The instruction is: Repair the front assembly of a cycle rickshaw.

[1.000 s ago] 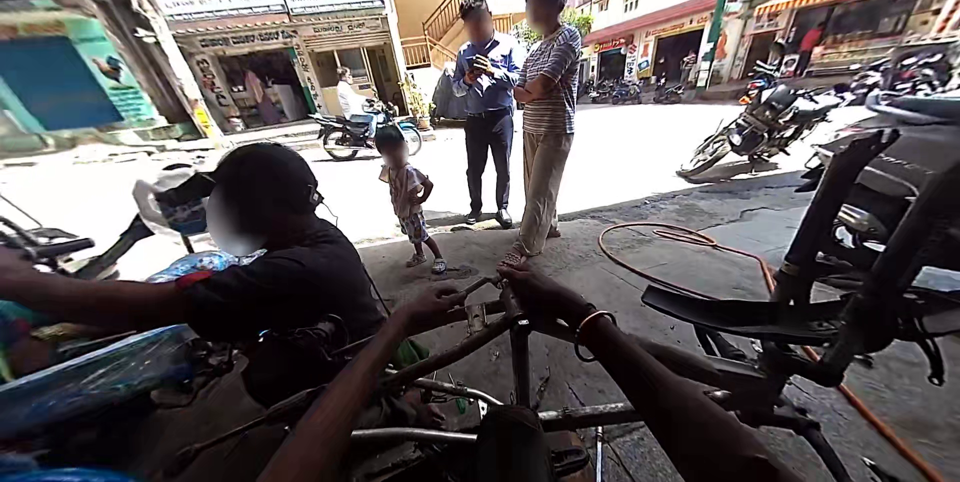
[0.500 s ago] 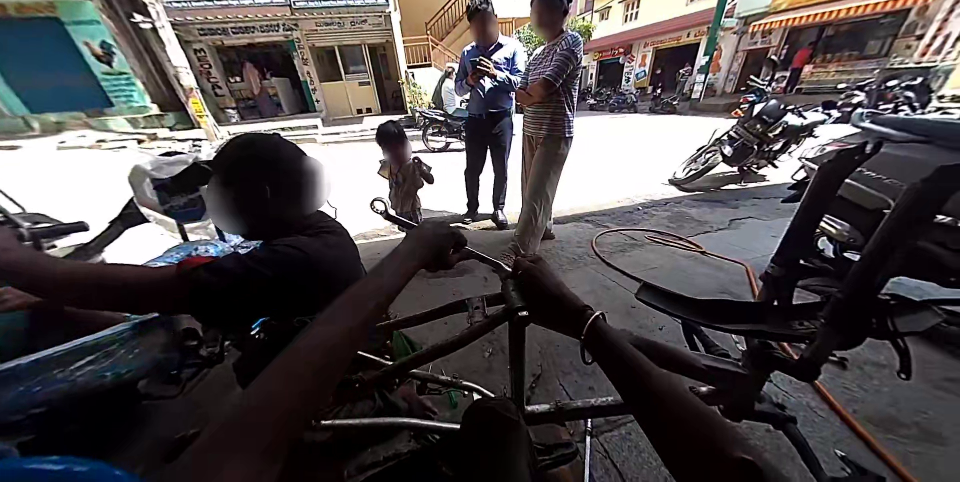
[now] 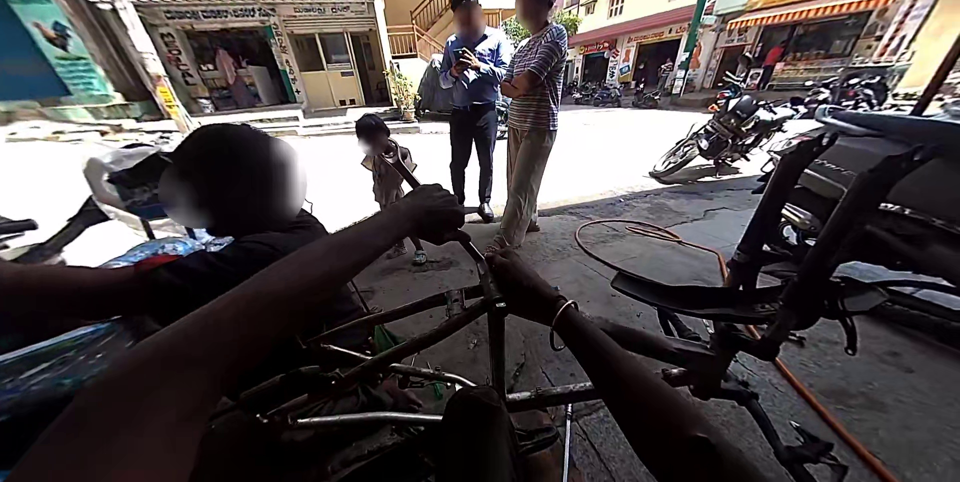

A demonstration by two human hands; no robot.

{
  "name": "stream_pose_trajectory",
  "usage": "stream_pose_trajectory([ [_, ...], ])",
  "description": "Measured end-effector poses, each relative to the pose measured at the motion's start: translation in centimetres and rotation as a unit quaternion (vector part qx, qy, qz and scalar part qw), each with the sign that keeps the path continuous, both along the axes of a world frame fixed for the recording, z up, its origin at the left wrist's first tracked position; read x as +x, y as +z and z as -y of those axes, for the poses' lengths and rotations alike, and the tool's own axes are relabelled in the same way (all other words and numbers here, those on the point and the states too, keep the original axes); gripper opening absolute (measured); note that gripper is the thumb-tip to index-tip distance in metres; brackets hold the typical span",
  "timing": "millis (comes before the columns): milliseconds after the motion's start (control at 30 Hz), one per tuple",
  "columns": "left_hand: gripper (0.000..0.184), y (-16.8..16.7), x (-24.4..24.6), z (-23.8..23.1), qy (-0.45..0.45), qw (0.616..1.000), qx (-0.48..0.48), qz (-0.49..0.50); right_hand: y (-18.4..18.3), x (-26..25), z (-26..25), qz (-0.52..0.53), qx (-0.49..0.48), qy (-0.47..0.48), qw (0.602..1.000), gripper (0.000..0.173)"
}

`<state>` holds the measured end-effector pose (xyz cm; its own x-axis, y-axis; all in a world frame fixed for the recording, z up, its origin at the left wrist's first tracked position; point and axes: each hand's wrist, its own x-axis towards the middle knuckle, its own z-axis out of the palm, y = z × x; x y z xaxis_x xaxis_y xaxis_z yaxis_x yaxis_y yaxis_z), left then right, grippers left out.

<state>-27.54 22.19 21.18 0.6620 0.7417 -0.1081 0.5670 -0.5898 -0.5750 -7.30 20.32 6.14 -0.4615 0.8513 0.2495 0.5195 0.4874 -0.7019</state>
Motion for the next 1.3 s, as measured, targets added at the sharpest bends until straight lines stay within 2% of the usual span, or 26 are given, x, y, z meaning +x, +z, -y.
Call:
stream_pose_trajectory([
  [67, 0.058, 0.0, 0.3, 0.2, 0.005, 1.000, 0.001, 0.008, -0.2, -0.3, -1.4, -0.149, -0.131, 0.055, 0.979, 0.037],
  [100, 0.058, -0.1, 0.2, 0.5, 0.011, 1.000, 0.000, 0.013, -0.2, -0.3, -1.6, -0.171, -0.162, 0.082, 0.968, 0.041],
  [167, 0.061, -0.4, 0.4, 0.9, 0.046, 0.999, -0.021, 0.011, -0.4, -0.2, -1.3, -0.146, -0.140, 0.110, 0.973, 0.041],
  [233, 0.065, 1.6, 2.3, 0.9, 0.105, 0.993, -0.055, 0.023, -0.4, 0.1, -1.0, -0.105, -0.074, 0.093, 0.987, 0.043],
  [267, 0.064, 3.4, 3.7, 1.1, 0.111, 0.992, -0.045, 0.034, -0.5, 0.2, -0.9, -0.090, -0.045, 0.083, 0.991, 0.044],
  [333, 0.058, 8.5, 7.1, 2.3, 0.060, 0.995, 0.021, 0.075, -0.4, 0.3, -0.7, -0.079, -0.004, 0.070, 0.994, 0.044],
  [433, 0.060, 16.8, 11.8, 5.0, -0.020, 0.979, 0.131, 0.158, -0.1, 0.3, -0.4, -0.073, -0.017, 0.065, 0.995, 0.045],
  [500, 0.065, 20.3, 12.9, 6.1, -0.003, 0.963, 0.180, 0.200, 0.6, 0.5, 0.7, -0.084, -0.051, 0.050, 0.994, 0.047],
  [533, 0.067, 20.7, 12.3, 6.0, 0.029, 0.955, 0.197, 0.221, 0.9, 0.7, 0.9, -0.079, -0.065, 0.051, 0.993, 0.047],
  [567, 0.068, 19.8, 10.7, 5.7, 0.084, 0.947, 0.203, 0.234, 0.8, 0.6, 0.3, -0.083, -0.079, 0.058, 0.992, 0.048],
  [600, 0.071, 17.4, 8.3, 4.9, 0.150, 0.937, 0.203, 0.243, 0.6, 0.5, -0.2, -0.085, -0.085, 0.062, 0.991, 0.049],
  [700, 0.089, 4.8, -1.3, 1.2, 0.323, 0.904, 0.179, 0.218, -0.1, 0.2, -0.8, -0.068, -0.072, 0.066, 0.993, 0.051],
  [733, 0.093, 2.7, -2.8, 0.8, 0.351, 0.900, 0.163, 0.202, -0.1, 0.1, -1.4, -0.063, -0.063, 0.068, 0.994, 0.050],
  [833, 0.099, 2.5, -2.7, 0.2, 0.401, 0.899, 0.108, 0.140, -0.4, 0.0, -1.6, -0.054, -0.033, 0.086, 0.994, 0.043],
  [900, 0.094, 4.2, -1.8, 0.5, 0.413, 0.898, 0.073, 0.134, 0.0, 0.2, -1.2, -0.054, -0.030, 0.088, 0.994, 0.043],
  [967, 0.086, 8.2, 0.2, 0.9, 0.368, 0.914, 0.093, 0.145, 0.1, 0.3, -1.5, -0.055, -0.030, 0.079, 0.995, 0.043],
  [1033, 0.084, 13.6, 2.8, 2.5, 0.311, 0.923, 0.154, 0.165, 0.3, 0.0, -1.6, -0.056, -0.036, 0.080, 0.995, 0.042],
  [1100, 0.085, 18.1, 4.7, 3.7, 0.263, 0.920, 0.205, 0.206, 0.1, 0.0, -1.4, -0.064, -0.037, 0.082, 0.994, 0.040],
  [1133, 0.085, 19.2, 4.6, 3.7, 0.253, 0.913, 0.221, 0.232, 0.0, 0.0, -1.4, -0.065, -0.039, 0.081, 0.994, 0.040],
  [1167, 0.086, 19.1, 3.8, 3.5, 0.258, 0.902, 0.227, 0.261, -0.2, -0.1, -1.4, -0.064, -0.035, 0.077, 0.994, 0.039],
  [1200, 0.086, 17.4, 2.2, 3.0, 0.277, 0.889, 0.222, 0.289, -0.1, -0.1, -1.4, -0.060, -0.034, 0.073, 0.995, 0.040],
  [1233, 0.084, 14.1, -0.3, 2.0, 0.310, 0.872, 0.209, 0.317, -0.1, -0.1, -1.5, -0.055, -0.039, 0.068, 0.995, 0.041],
  [1300, 0.082, 5.0, -5.6, 0.2, 0.398, 0.834, 0.166, 0.344, -0.7, -0.4, -1.6, -0.055, -0.046, 0.064, 0.995, 0.042],
])
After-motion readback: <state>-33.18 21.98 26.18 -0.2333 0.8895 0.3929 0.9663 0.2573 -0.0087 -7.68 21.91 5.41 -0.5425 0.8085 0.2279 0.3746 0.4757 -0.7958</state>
